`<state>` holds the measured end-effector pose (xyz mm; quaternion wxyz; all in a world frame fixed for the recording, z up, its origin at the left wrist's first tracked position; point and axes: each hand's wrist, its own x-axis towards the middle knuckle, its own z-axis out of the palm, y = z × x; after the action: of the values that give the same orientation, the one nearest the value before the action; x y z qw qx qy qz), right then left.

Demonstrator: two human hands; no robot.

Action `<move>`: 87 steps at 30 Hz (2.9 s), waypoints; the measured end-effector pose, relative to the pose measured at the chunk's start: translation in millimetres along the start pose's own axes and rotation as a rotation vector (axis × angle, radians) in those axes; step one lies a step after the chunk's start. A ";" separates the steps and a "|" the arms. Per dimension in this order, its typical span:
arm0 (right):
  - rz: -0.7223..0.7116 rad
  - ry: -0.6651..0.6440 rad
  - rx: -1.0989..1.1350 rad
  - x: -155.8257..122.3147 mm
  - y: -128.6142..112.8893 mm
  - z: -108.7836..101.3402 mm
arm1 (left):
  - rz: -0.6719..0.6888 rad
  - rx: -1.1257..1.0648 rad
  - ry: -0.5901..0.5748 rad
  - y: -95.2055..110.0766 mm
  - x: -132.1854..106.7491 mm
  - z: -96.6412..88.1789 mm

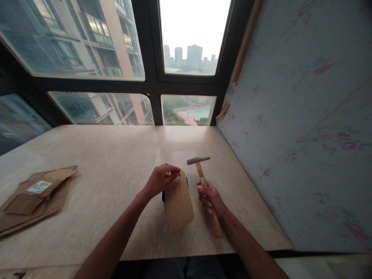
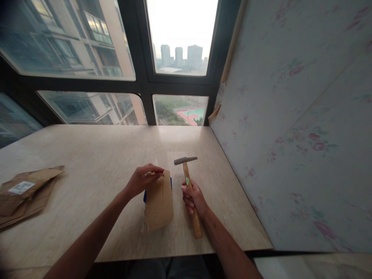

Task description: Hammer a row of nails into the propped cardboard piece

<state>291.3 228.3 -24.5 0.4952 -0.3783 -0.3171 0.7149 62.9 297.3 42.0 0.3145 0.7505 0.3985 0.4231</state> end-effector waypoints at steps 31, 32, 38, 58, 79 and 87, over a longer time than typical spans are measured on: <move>0.081 -0.114 -0.165 -21.7 3.7 21.9 | -0.211 -0.143 0.244 -2.6 -37.1 6.9; 0.087 -0.122 -0.160 -22.2 3.5 21.5 | -0.208 -0.153 0.244 -1.8 -37.7 6.3; 0.106 -0.171 -0.128 -24.8 1.2 20.6 | -0.225 -0.193 0.253 4.8 -39.3 3.5; 0.112 -0.213 -0.164 -23.9 1.0 17.2 | -0.122 -0.006 0.119 6.2 -37.0 -4.5; -0.029 -0.102 -0.125 -16.9 3.7 13.8 | -0.118 0.016 0.240 10.9 -25.6 3.2; 0.033 -0.081 -0.175 -21.8 3.7 21.0 | -0.382 -0.192 0.549 12.9 -60.8 9.1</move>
<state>276.4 204.9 -11.9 0.4350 -0.3962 -0.3920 0.7072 55.5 237.3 25.0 0.3380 0.4877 0.5599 0.5783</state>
